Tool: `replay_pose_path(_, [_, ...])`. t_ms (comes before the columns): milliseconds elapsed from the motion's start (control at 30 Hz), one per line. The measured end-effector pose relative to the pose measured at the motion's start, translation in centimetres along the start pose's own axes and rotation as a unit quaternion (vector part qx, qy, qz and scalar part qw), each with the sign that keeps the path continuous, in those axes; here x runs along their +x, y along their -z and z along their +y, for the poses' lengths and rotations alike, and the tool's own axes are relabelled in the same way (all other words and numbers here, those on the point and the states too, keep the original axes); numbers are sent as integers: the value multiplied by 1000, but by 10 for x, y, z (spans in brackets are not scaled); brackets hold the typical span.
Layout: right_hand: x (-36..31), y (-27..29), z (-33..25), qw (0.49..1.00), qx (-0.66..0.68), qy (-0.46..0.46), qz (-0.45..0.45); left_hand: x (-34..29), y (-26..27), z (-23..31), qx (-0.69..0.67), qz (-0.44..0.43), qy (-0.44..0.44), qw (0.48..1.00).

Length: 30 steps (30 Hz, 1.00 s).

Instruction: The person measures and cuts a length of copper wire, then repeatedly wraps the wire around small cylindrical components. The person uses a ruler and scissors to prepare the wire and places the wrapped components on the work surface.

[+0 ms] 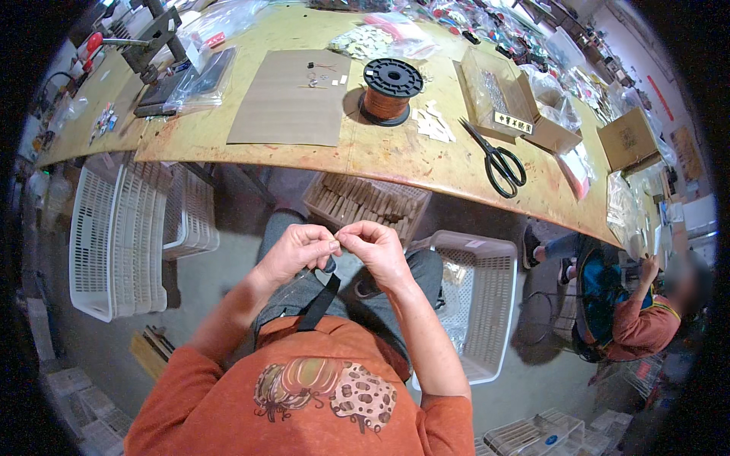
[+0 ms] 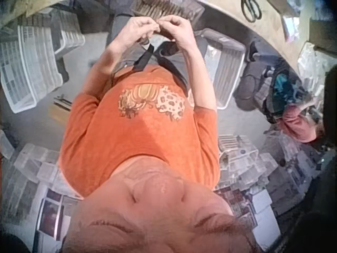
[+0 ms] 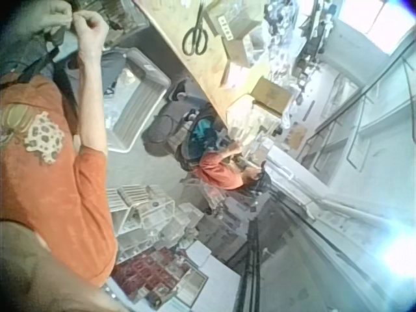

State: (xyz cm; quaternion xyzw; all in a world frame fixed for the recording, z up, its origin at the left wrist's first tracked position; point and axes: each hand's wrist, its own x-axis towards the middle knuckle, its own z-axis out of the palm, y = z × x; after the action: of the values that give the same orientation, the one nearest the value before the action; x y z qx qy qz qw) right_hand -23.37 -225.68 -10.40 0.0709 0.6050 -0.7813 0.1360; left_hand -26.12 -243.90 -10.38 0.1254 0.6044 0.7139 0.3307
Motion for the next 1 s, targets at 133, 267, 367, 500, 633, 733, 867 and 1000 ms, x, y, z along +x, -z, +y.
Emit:
replay_pose_path(133, [2,0,-5,1000,-17,5,0,5,4,3,11,-28,-3,1000])
replay_pose_path(267, [4,-4,2,998,-51,29,39,10,7,5,228,12,-90,969])
replay_pose_path(367, [0,-3,7,992,-81,35,87,16,8,20,497,39,-291,817])
replay_pose_path(500, [-5,-3,10,992,-37,12,120,27,9,44,640,-14,-415,646])
replay_pose_path(633, [-11,-3,11,993,52,-23,106,43,12,59,643,-105,-481,587])
replay_pose_path(733, [-16,-5,3,994,8,-11,104,51,13,63,649,-158,-498,553])
replay_pose_path(867, [-15,0,-5,996,-27,-16,82,57,11,70,658,-215,-501,520])
replay_pose_path(1000, [-12,4,-1,994,-83,6,75,59,6,75,671,-247,-489,499])
